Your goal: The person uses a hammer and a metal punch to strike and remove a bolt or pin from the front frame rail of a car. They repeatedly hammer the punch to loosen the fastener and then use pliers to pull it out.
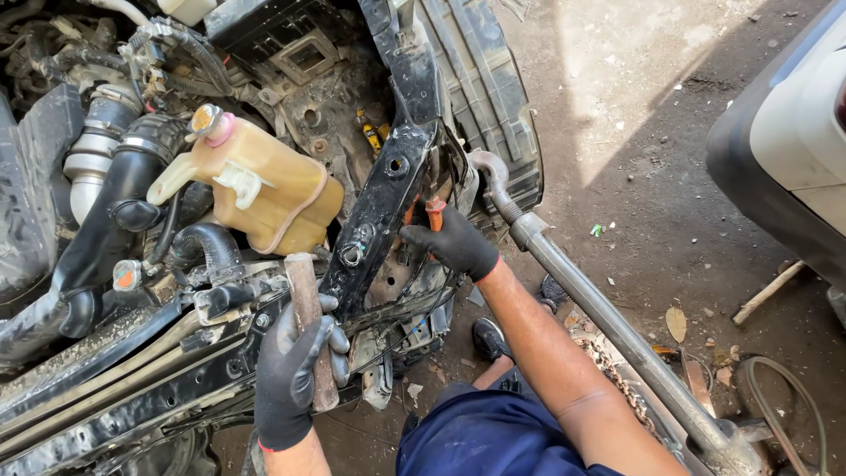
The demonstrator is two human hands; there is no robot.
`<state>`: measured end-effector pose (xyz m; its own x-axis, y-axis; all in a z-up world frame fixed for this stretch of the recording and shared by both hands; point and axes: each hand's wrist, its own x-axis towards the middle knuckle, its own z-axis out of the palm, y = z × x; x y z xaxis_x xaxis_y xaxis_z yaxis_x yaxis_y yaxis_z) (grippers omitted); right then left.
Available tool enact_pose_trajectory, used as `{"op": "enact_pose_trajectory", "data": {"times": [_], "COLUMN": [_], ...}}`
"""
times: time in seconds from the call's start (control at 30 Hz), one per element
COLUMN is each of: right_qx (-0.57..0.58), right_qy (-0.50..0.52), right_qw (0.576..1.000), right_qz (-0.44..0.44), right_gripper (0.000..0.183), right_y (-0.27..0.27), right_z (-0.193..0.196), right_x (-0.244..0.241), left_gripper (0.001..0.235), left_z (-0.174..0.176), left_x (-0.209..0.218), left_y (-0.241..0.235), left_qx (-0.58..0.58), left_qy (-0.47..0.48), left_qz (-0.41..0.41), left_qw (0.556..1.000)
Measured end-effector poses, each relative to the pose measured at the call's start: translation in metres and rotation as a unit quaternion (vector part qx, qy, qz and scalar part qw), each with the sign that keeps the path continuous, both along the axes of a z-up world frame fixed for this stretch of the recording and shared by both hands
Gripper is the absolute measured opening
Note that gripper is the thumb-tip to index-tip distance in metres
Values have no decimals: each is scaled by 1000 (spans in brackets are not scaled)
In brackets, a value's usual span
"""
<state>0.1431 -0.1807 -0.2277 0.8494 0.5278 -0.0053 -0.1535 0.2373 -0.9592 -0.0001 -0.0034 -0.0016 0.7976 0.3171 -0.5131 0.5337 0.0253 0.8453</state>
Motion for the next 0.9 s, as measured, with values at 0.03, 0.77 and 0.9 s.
{"op": "enact_pose_trajectory", "data": {"times": [0.03, 0.77, 0.9], "right_qx": [1, -9, -14], "right_qy": [0, -110, 64], "right_qw": [1000, 991, 997], "right_qz": [0, -82, -31], "right_gripper": [28, 15, 23], "right_y": [6, 26, 16], "right_z": [-7, -31, -9], "right_x": [-3, -6, -3], "left_gripper": [42, 43, 46], "left_z": [0, 7, 10], "left_x": [0, 4, 5], "left_y": [0, 0, -1], "left_qx": [1, -8, 2], "left_qy": [0, 8, 34], "left_qz": [0, -34, -17], "left_qw": [1000, 999, 999]}}
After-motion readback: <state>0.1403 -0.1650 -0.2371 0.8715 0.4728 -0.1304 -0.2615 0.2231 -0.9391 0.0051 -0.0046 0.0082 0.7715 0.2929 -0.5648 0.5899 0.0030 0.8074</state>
